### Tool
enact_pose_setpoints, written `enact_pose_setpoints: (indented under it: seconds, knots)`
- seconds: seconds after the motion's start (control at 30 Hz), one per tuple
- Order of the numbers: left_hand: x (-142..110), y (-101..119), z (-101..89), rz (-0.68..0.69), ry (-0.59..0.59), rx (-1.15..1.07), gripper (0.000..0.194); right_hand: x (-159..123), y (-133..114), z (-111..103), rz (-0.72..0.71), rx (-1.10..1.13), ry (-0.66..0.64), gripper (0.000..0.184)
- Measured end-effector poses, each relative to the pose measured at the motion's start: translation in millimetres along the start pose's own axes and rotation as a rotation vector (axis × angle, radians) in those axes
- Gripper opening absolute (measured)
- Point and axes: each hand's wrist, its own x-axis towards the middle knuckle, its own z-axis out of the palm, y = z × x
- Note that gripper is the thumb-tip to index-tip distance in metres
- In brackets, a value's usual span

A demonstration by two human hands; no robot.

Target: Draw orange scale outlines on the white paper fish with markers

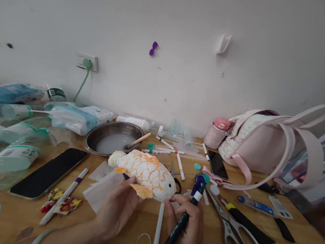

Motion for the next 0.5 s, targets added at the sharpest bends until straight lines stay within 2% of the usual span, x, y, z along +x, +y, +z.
enact_pose_setpoints:
  seconds: [0.1,0.27,0.5]
  knots:
    - [0,2,2.3,0.013,0.006,0.011,0.008,3,-3,-1,0.000,0.017,0.013,0.018]
    - [4,11,4.9,0.003,-0.003,0.002,0.019,8,-8,-5,-0.050,0.069,0.011,0.019]
    - [15,14,-11.4,-0.079,-0.061,-0.010,0.018,-1,-1,-3,-0.034,0.072,-0.043,0.018]
